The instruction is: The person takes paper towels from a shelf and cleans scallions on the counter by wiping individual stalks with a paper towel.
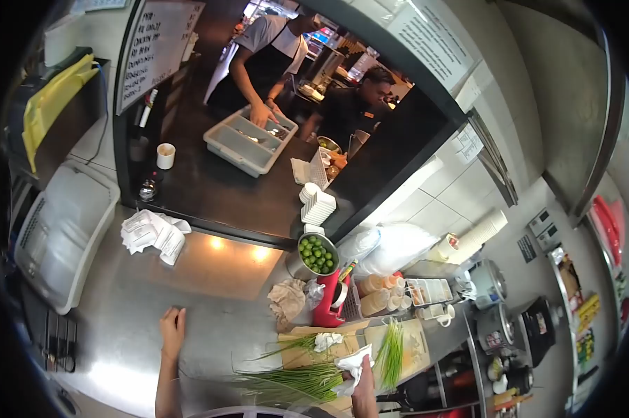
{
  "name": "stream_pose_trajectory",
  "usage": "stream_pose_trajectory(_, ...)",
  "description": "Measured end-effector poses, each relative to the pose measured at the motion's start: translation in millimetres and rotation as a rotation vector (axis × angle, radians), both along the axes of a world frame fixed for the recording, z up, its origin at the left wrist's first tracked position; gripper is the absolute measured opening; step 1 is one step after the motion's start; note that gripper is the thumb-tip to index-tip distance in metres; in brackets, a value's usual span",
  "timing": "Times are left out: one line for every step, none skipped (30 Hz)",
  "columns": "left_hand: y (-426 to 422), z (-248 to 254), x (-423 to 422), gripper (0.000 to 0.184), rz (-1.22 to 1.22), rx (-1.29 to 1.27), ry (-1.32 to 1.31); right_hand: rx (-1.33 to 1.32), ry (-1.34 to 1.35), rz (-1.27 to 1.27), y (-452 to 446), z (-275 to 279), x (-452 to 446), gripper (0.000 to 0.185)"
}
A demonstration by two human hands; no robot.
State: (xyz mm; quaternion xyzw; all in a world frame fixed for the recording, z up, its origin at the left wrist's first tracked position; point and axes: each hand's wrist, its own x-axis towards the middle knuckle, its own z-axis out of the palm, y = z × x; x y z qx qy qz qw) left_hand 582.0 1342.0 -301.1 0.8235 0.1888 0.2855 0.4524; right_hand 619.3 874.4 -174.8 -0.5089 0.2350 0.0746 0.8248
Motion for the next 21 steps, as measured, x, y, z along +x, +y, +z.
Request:
stream_pose_trajectory(4, -12, 0, 0.018, 0.029, -0.009, -0.005, -0.007, 0.014, -0.038, 6, -2, -2, 0.032)
stream_pose_trajectory(6, -7, 0, 0.014, 0.022, -0.140, -0.017, -0.010, 0.029, -0.032, 5, -12, 2, 0.028)
stream_pose_trajectory(5, 9, -2, 0.010, 0.019, -0.269, -0.027, -0.038, 0.061, -0.030, 17, -8, 1, 0.027)
stream_pose_trajectory(5, 17, -1, 0.007, 0.021, -0.395, -0.039, -0.063, 0.091, -0.024, 35, 0, 5, 0.027)
stream_pose_trajectory(6, 16, 2, 0.004, 0.026, -0.429, -0.067, -0.088, 0.121, -0.018, 53, 6, 8, 0.026)
stream_pose_trajectory(6, 13, 3, 0.002, 0.030, -0.464, -0.093, -0.072, 0.118, 0.028, 68, 9, 11, 0.024)
stream_pose_trajectory(7, 10, 3, 0.004, 0.034, -0.497, -0.119, -0.087, 0.111, 0.066, 76, 7, 12, 0.022)
stream_pose_trajectory(9, 7, 3, 0.005, 0.015, -0.493, -0.104, -0.029, 0.132, 0.103, 84, 5, 15, 0.019)
stream_pose_trajectory(11, 4, 1, 0.006, -0.006, -0.489, -0.091, 0.029, 0.151, 0.140, 93, 4, 16, 0.016)
stream_pose_trajectory(11, 2, 1, 0.007, -0.026, -0.486, -0.080, -0.091, 0.139, 0.098, 104, 2, 16, 0.020)
stream_pose_trajectory(12, 1, 2, 0.006, -0.025, -0.490, -0.106, -0.211, 0.126, 0.055, 121, 7, 14, 0.023)
stream_pose_trajectory(11, -1, 3, 0.006, -0.022, -0.495, -0.131, -0.164, 0.149, 0.034, 125, 10, 12, 0.018)
stream_pose_trajectory(11, -1, 3, 0.006, -0.014, -0.498, -0.157, -0.194, 0.154, -0.022, 123, 10, 12, 0.017)
stream_pose_trajectory(12, 2, 3, 0.003, -0.018, -0.528, -0.139, -0.222, 0.161, -0.077, 118, 10, 12, 0.017)
stream_pose_trajectory(13, 7, 1, 0.001, -0.023, -0.556, -0.115, -0.250, 0.171, -0.133, 109, 8, 9, 0.016)
stream_pose_trajectory(13, 10, -1, 0.004, -0.028, -0.583, -0.093, -0.219, 0.129, -0.132, 95, 9, 8, 0.014)
stream_pose_trajectory(14, 5, -5, 0.008, -0.080, -0.510, -0.074, -0.189, 0.097, -0.165, 75, 7, 7, 0.015)
stream_pose_trajectory(16, -2, -9, 0.013, -0.132, -0.434, -0.058, -0.200, 0.058, -0.201, 56, 4, 5, 0.017)
stream_pose_trajectory(17, -6, -11, 0.017, -0.184, -0.354, -0.044, -0.207, 0.017, -0.236, 44, 2, 4, 0.020)
stream_pose_trajectory(17, -3, -11, 0.021, -0.168, -0.367, -0.048, -0.178, 0.037, -0.280, 39, 3, 4, 0.027)
stream_pose_trajectory(16, 1, -9, 0.024, -0.149, -0.377, -0.055, -0.119, 0.053, -0.261, 7, -8, 1, 0.036)
